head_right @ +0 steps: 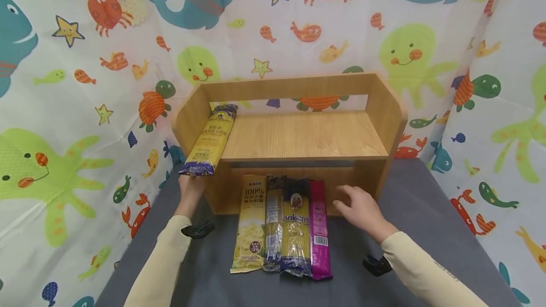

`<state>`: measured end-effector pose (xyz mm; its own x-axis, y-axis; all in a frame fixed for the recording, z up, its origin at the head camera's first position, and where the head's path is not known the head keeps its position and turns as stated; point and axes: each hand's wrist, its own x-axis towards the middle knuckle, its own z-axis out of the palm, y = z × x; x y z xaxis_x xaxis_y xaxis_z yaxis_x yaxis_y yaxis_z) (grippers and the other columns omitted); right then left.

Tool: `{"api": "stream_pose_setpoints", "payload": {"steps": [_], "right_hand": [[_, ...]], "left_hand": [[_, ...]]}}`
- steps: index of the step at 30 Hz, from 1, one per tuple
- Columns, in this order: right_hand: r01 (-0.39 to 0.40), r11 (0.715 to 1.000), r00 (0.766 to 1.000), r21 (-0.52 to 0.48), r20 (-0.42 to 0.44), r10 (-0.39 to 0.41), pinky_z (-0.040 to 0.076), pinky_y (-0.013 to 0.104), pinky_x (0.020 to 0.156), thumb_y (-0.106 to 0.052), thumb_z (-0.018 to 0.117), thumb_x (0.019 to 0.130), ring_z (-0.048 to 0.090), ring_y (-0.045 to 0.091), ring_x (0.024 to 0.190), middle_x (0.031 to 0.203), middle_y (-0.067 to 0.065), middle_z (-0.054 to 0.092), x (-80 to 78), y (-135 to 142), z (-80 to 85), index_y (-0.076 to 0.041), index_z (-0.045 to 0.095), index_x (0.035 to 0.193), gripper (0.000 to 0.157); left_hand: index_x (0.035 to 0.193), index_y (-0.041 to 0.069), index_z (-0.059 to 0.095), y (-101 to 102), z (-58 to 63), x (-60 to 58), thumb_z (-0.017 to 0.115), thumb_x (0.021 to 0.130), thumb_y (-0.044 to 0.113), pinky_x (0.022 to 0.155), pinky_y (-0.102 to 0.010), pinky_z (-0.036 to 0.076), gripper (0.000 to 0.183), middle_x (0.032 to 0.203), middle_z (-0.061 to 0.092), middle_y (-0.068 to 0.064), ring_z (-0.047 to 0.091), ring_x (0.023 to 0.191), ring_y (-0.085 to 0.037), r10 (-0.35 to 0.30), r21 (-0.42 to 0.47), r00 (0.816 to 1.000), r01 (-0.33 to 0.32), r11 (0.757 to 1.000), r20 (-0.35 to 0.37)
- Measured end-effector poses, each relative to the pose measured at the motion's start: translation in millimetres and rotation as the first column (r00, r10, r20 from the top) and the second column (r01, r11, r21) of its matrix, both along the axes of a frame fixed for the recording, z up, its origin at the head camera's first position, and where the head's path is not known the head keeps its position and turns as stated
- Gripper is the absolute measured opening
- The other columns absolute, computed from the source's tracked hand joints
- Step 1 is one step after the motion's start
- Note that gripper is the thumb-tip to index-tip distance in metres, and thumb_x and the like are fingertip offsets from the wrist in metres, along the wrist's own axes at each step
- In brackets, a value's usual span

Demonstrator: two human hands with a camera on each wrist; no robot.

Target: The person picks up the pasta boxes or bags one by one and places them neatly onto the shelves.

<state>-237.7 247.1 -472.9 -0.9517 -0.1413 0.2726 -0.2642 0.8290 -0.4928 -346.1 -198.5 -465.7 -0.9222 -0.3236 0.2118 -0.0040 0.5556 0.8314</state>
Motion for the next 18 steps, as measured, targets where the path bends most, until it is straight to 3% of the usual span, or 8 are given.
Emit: {"api": "stream_pose_setpoints", "payload": {"steps": [4,8,18], "right_hand": [[0.009,0.998,0.999,-0.067,0.053,-0.005,0.051,0.036,0.068,-0.018,0.073,0.09,0.065,0.02,0.081,0.112,0.021,0.072,5.2,4.9,-22.9,0.001,0.066,0.126,0.041],[0.018,0.992,0.993,-0.124,0.114,-0.004,0.058,0.043,0.075,-0.018,0.072,0.091,0.073,0.03,0.092,0.124,0.027,0.069,8.7,0.5,-45.8,0.004,0.062,0.13,0.046],[0.077,0.98,0.975,-0.183,0.217,-0.037,0.056,0.051,0.085,-0.023,0.071,0.092,0.07,0.037,0.1,0.118,0.025,0.071,13.2,-16.1,-78.6,0.002,0.062,0.129,0.046]], "left_hand": [[0.133,0.004,0.06,1.7,-0.4,0.3,0.046,0.106,0.036,0.06,-0.033,0.04,0.044,0.101,0.065,-0.02,0.055,0.078,-0.028,-0.002,-0.004,1.0,0.002,1.0,-0.012],[0.134,0.005,0.059,1.1,1.6,1.3,0.046,0.105,0.039,0.061,-0.033,0.04,0.046,0.101,0.063,-0.017,0.054,0.08,-0.028,0.006,0.025,1.0,-0.006,1.0,0.007],[0.132,0.005,0.062,0.3,0.7,-0.8,0.049,0.104,0.041,0.058,-0.031,0.039,0.047,0.096,0.062,-0.016,0.051,0.073,-0.024,0.02,0.034,0.999,-0.021,0.999,0.025]]}}
